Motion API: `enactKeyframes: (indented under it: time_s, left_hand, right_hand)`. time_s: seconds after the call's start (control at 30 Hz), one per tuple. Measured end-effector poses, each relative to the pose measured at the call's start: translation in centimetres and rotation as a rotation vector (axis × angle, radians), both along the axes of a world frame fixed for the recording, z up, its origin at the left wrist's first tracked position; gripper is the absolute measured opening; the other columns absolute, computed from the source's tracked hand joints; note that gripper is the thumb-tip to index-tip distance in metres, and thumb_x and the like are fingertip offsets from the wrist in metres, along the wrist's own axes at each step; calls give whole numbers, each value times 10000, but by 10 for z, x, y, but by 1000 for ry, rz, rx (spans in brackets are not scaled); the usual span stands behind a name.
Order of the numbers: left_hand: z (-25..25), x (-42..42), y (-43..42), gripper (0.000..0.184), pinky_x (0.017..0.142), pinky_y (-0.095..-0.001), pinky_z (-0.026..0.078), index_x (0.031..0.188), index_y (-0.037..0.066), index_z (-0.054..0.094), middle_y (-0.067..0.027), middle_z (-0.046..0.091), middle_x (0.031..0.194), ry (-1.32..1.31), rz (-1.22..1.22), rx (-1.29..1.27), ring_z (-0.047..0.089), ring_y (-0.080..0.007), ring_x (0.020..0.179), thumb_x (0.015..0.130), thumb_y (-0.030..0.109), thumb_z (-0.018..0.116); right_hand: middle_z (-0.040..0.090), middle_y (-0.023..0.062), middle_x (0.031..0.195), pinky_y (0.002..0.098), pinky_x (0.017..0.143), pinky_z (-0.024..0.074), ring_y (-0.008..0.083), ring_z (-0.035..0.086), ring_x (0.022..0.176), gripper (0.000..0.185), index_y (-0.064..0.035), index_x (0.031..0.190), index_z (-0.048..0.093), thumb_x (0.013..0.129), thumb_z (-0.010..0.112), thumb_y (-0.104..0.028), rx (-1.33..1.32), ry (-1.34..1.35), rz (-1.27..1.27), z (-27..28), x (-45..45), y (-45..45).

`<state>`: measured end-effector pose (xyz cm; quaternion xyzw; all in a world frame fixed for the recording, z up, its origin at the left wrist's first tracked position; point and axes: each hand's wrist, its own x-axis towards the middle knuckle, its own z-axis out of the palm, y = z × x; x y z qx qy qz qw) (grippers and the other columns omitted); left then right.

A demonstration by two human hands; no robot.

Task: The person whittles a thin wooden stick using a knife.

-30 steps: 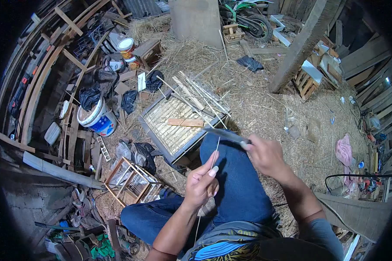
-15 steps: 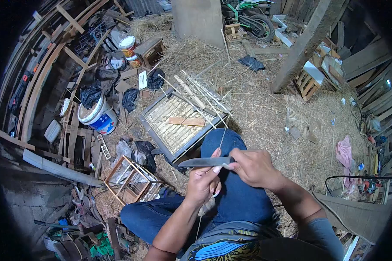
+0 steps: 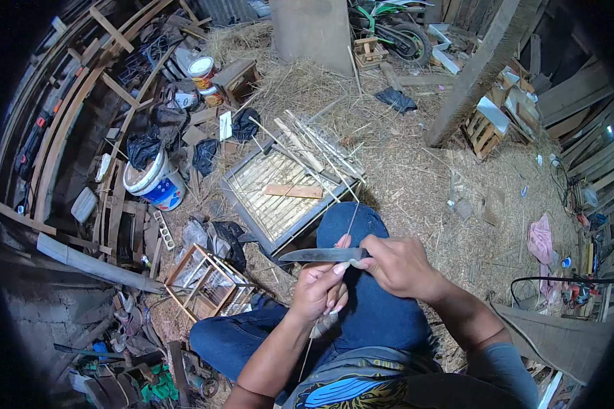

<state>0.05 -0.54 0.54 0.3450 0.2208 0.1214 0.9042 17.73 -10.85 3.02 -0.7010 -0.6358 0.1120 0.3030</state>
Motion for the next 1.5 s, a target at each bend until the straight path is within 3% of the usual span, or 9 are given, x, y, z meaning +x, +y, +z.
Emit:
enactKeyframes:
  time_s: [0.4,0.83,0.97,1.03,1.17,1.2,1.3,1.37,1.5]
  left_hand:
    - [-5,-9,0,540,366,-265,349,1539,85,300,19,329,429,-17,-30,-21,294,-82,312,1028,155,459]
    - [5,-3,4,521,365,-253,331,1546,74,275,25,322,441,-84,7,-172,286,-77,315,1050,145,417]
    - [0,-10,0,498,369,-251,345,1535,71,309,23,323,439,-105,-5,-125,287,-77,314,1053,146,409]
    - [-1,-11,-3,481,373,-250,357,1527,77,332,21,326,440,-97,10,-103,291,-79,313,1058,153,402]
    - [-3,-6,-5,490,359,-271,368,1530,73,316,6,347,422,-151,-29,-172,321,-92,300,1065,203,401]
    - [-3,-5,-6,490,359,-271,368,1530,73,316,6,347,422,-151,-33,-175,321,-92,300,1065,203,401]
    - [-2,-4,-8,496,347,-266,369,1533,77,311,-3,371,424,-92,-105,-100,333,-96,293,1065,210,408]
    - [0,-1,-9,490,333,-259,365,1533,101,322,-12,397,427,-7,-53,150,337,-97,286,1063,203,413]
    - [-3,1,-8,489,328,-255,362,1536,126,324,-19,418,431,47,-27,179,336,-99,283,1060,193,418]
  right_hand:
    - [628,132,672,447,483,445,350,643,594,241,-102,932,564,970,571,-340,-18,-17,-277,-17,48,-1]
    - [623,124,674,457,489,458,352,642,603,257,-103,935,539,960,577,-356,30,39,-32,-16,-2,2]
    - [627,122,665,456,496,461,332,647,587,252,-94,937,559,992,543,-339,-127,-43,-264,-13,29,4]
    - [646,159,719,417,542,492,317,662,622,239,-89,982,607,1011,527,-312,-21,203,-276,-7,34,1]
    - [677,39,884,307,771,484,148,648,860,236,-27,1037,635,989,615,-256,188,817,-208,-29,12,19]
    - [643,-33,898,271,788,460,79,575,878,225,-17,982,631,962,665,-238,183,989,-212,-20,8,23]
    - [617,-33,862,244,758,448,52,544,824,184,-35,927,629,957,672,-210,74,1215,-222,-21,9,31]
    - [598,-41,841,231,739,438,28,512,799,171,-50,881,624,952,679,-195,121,1154,-204,-17,11,37]
    - [590,-38,790,251,696,439,43,511,767,192,-45,880,625,965,661,-214,94,1015,-198,-13,14,43]
